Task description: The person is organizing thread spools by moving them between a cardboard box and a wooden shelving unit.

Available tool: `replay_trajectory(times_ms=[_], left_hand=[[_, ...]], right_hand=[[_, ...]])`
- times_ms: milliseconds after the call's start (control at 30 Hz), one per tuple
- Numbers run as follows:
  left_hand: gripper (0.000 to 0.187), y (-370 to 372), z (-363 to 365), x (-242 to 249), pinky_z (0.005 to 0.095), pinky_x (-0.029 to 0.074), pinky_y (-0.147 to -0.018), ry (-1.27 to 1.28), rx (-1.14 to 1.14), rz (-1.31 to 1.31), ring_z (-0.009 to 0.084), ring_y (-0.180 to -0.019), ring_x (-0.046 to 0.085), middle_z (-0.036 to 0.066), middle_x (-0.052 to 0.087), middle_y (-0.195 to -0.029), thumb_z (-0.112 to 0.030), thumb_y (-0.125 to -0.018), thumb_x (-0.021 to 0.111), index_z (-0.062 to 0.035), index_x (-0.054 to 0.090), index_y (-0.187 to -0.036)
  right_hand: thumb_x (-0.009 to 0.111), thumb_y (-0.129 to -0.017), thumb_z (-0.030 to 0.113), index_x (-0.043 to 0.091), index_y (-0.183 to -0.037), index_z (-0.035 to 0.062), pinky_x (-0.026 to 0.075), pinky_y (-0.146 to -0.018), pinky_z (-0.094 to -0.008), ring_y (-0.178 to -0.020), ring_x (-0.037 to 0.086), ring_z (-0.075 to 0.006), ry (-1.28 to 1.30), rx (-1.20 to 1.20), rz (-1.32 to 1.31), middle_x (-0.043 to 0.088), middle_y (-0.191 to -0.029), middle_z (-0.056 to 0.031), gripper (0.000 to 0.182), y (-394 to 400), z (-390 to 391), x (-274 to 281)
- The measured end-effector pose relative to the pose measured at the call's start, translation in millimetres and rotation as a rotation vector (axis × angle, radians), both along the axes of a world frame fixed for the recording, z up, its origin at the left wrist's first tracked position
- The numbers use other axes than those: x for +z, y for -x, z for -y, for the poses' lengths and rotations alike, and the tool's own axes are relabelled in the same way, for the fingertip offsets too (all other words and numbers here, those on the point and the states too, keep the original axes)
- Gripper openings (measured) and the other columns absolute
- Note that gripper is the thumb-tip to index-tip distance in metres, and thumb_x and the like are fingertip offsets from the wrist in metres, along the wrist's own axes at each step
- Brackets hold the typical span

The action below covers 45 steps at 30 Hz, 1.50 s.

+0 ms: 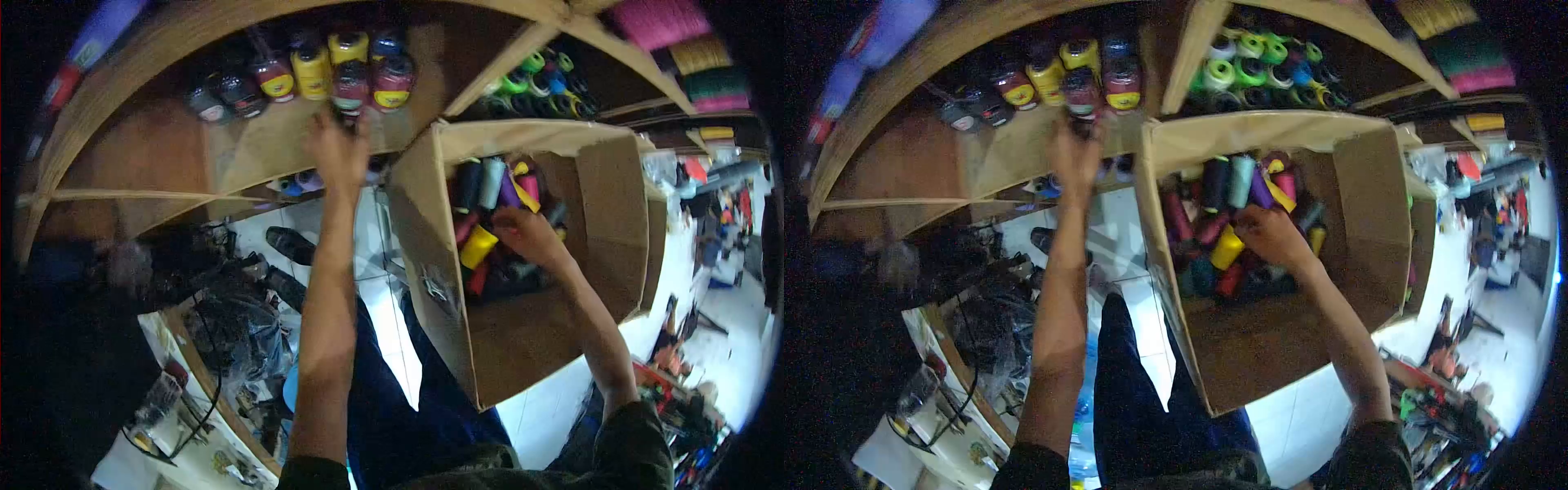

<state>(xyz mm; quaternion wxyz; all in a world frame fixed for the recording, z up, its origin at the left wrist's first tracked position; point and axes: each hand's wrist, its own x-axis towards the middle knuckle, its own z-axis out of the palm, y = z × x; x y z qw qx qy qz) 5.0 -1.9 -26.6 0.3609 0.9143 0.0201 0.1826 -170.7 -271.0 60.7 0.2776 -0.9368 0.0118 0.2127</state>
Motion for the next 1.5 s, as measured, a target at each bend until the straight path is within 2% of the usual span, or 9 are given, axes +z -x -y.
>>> replay_trajectory(times_ms=[233,400,567,967,1067,1167,1267,1400,1500], left_hand=[[0.047,-8.8,0.1,-4.3,0.0476,0.042,-0.085,0.124,-0.103,0.053,0.0399,-0.099,0.054,0.020,0.061,-0.097,-0.026,-0.072,0.074,0.0021,0.057,-0.105],[0.042,3.2,-1.0,7.2,0.0444,0.044,-0.082,0.016,-0.103,0.269,0.0379,-0.090,0.057,0.023,0.059,-0.099,-0.019,-0.077,0.071,0.0053,0.057,-0.107],[0.038,65.6,-3.7,27.8,0.0368,0.047,-0.078,0.141,-0.084,0.046,0.0284,-0.088,0.060,0.019,0.062,-0.101,-0.019,-0.082,0.066,0.0029,0.056,-0.111],[0.025,152.7,-5.9,25.3,0.0247,0.043,-0.063,0.423,-0.129,-0.192,0.0100,-0.071,0.049,0.005,0.054,-0.084,-0.007,-0.088,0.055,0.0010,0.054,-0.112],[0.023,153.4,-7.1,23.9,0.0252,0.044,-0.070,0.342,-0.149,-0.178,0.0107,-0.078,0.052,0.005,0.056,-0.087,-0.005,-0.088,0.054,0.0008,0.054,-0.111],[0.025,150.6,-6.3,22.2,0.0273,0.045,-0.075,0.449,-0.133,-0.222,0.0125,-0.081,0.052,0.007,0.057,-0.091,-0.008,-0.089,0.054,0.0010,0.054,-0.112],[0.027,145.5,-8.5,18.7,0.0291,0.045,-0.077,0.315,-0.160,-0.187,0.0144,-0.083,0.053,0.009,0.057,-0.093,-0.009,-0.088,0.055,0.0014,0.053,-0.114],[0.027,140.9,-5.6,20.7,0.0298,0.045,-0.079,0.431,-0.237,-0.160,0.0167,-0.086,0.054,0.010,0.059,-0.099,-0.011,-0.090,0.053,0.0014,0.053,-0.114],[0.029,139.4,-1.6,7.3,0.0305,0.044,-0.080,0.466,-0.237,-0.115,0.0173,-0.087,0.054,0.010,0.059,-0.101,-0.019,-0.093,0.053,0.0021,0.053,-0.113]], right_hand=[[0.056,-0.080,0.016,0.056,-0.108,0.0049,0.050,-0.079,-0.0453,-0.093,0.061,-0.0358,0.231,0.176,0.012,0.063,-0.098,-0.0177,0.031,25.8,23.1,-75.3],[0.057,-0.080,0.017,0.055,-0.108,0.0048,0.050,-0.081,-0.0433,-0.097,0.060,-0.0329,0.261,0.174,-0.153,0.061,-0.103,-0.0145,0.031,21.0,-3.2,-80.2],[0.055,-0.082,0.016,0.055,-0.108,0.0047,0.052,-0.076,-0.0443,-0.092,0.062,-0.0327,0.223,0.418,-0.142,0.060,-0.101,-0.0158,0.029,36.7,-33.2,-125.0],[0.056,-0.082,0.019,0.056,-0.101,0.0002,0.053,-0.067,-0.0448,-0.082,0.064,-0.0355,0.113,-0.037,-0.140,0.062,-0.091,-0.0219,0.027,15.9,-52.7,-134.8],[0.060,-0.080,0.022,0.055,-0.102,0.0022,0.050,-0.075,-0.0460,-0.091,0.061,-0.0360,0.196,-0.111,0.004,0.060,-0.100,-0.0184,0.030,6.0,-44.6,-133.0],[0.063,-0.078,0.028,0.053,-0.106,0.0031,0.044,-0.085,-0.0483,-0.106,0.051,-0.0353,0.366,0.216,0.428,0.052,-0.113,-0.0166,0.039,-16.8,-13.7,-122.1],[0.066,-0.076,0.033,0.050,-0.114,0.0034,0.037,-0.094,-0.0468,-0.115,0.040,-0.0350,0.472,0.166,0.476,0.044,-0.123,-0.0162,0.051,-27.2,7.0,-115.2],[0.075,-0.068,0.034,0.037,-0.127,-0.0009,0.033,-0.096,-0.0519,-0.117,0.036,-0.0422,0.187,-0.301,0.439,0.036,-0.128,-0.0242,0.078,-31.5,13.0,-122.0],[0.080,-0.062,0.036,0.026,-0.131,-0.0019,0.028,-0.099,-0.0549,-0.120,0.031,-0.0451,0.259,-0.590,0.572,0.029,-0.131,-0.0289,0.096,-48.6,-9.6,-134.3]])
